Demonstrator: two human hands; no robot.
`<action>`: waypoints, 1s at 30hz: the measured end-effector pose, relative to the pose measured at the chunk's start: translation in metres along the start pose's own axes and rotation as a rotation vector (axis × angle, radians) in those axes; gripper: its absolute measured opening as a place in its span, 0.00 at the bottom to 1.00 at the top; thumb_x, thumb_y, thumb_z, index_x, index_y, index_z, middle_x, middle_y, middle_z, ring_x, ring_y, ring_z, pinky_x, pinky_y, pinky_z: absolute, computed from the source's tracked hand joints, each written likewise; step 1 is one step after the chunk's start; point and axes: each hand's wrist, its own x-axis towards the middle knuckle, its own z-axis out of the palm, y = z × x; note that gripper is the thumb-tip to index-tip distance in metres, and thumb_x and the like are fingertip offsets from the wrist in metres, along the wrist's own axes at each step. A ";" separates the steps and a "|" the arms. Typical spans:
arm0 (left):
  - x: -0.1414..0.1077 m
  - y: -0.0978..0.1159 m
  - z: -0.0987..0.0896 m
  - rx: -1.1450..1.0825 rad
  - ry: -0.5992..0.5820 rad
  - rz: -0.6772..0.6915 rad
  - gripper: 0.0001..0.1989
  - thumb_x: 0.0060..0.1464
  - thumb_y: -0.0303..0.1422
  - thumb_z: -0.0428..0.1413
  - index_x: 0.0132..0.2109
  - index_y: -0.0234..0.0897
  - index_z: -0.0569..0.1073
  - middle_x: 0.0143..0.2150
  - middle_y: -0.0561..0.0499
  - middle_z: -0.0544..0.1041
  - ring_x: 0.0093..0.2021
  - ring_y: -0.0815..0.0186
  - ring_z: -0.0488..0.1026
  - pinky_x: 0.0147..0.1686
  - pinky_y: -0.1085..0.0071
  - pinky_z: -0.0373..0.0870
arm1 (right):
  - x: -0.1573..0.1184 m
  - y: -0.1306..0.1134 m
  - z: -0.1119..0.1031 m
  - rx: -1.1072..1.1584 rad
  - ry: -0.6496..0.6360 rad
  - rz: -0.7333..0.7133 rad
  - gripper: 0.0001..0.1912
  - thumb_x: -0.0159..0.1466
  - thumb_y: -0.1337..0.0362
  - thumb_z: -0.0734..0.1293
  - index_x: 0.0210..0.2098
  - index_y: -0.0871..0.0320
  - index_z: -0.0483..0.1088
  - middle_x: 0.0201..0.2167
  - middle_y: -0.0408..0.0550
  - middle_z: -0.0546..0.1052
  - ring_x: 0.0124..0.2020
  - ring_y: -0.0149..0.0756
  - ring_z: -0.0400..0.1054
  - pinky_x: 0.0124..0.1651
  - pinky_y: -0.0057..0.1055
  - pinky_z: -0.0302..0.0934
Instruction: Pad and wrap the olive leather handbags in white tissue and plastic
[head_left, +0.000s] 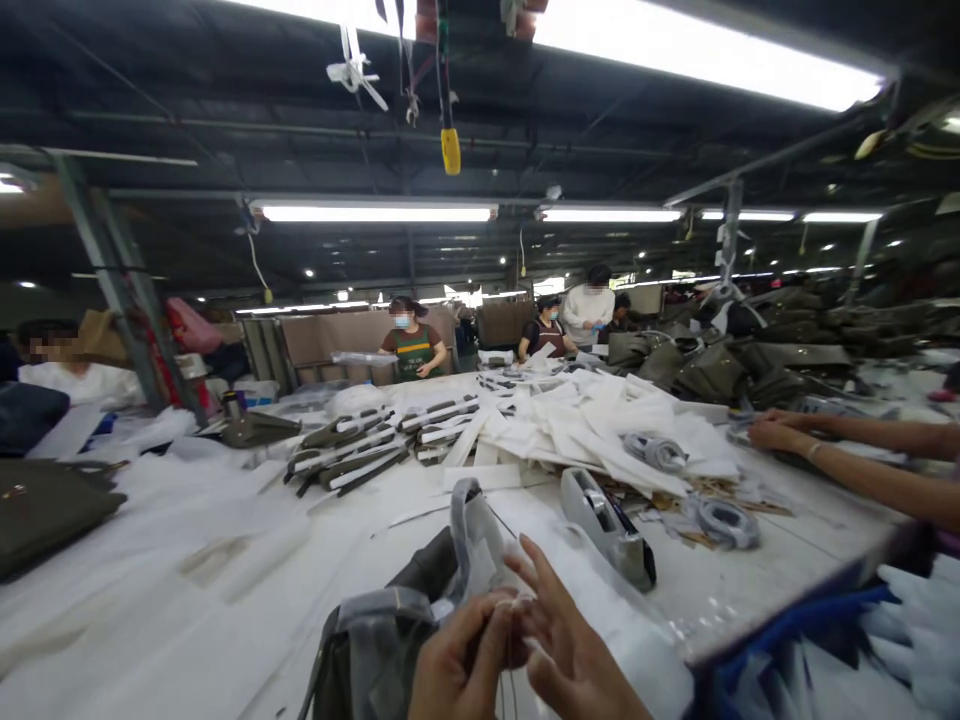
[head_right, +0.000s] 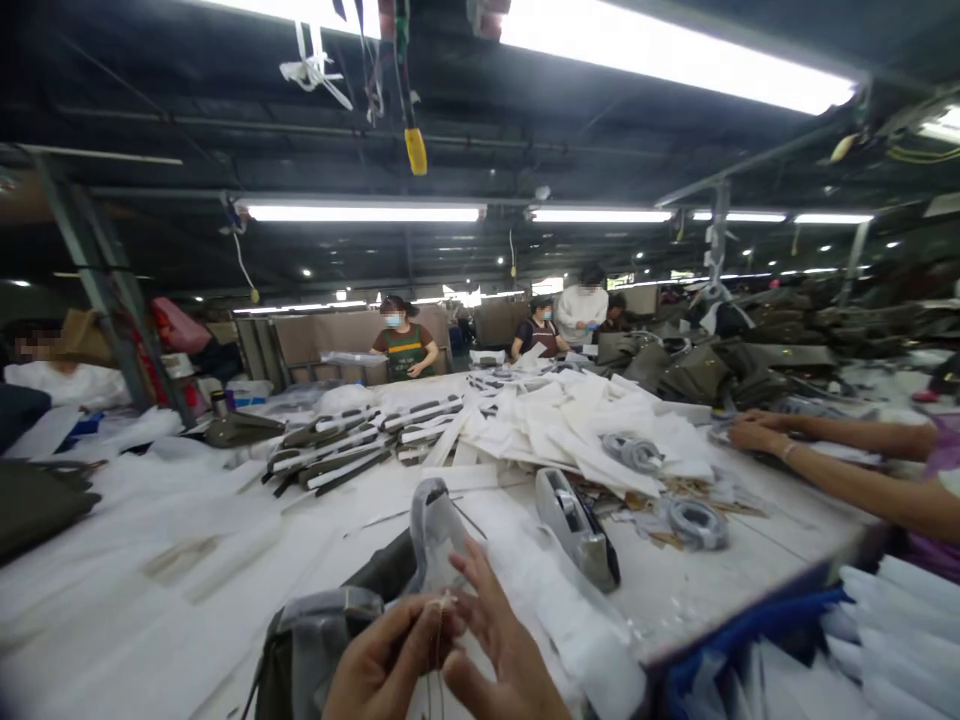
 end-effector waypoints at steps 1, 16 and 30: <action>-0.003 0.006 -0.002 0.046 0.030 0.039 0.17 0.60 0.48 0.55 0.40 0.41 0.81 0.40 0.46 0.81 0.40 0.60 0.78 0.42 0.68 0.76 | -0.004 0.004 0.007 0.094 -0.044 0.046 0.52 0.58 0.42 0.71 0.72 0.39 0.41 0.65 0.55 0.64 0.62 0.53 0.64 0.63 0.52 0.58; -0.055 0.013 -0.054 -0.310 0.299 -0.289 0.15 0.58 0.39 0.60 0.49 0.36 0.78 0.27 0.54 0.73 0.28 0.73 0.70 0.36 0.75 0.70 | -0.021 -0.014 0.046 0.028 -0.138 0.559 0.20 0.62 0.46 0.69 0.34 0.59 0.75 0.24 0.42 0.73 0.11 0.19 0.53 0.15 0.22 0.42; 0.034 -0.009 -0.192 0.451 0.009 -0.197 0.16 0.57 0.41 0.58 0.45 0.35 0.81 0.40 0.44 0.83 0.39 0.59 0.78 0.45 0.64 0.73 | 0.055 0.044 0.117 -0.362 0.038 0.221 0.22 0.67 0.52 0.63 0.23 0.57 0.77 0.21 0.44 0.77 0.23 0.33 0.68 0.30 0.28 0.60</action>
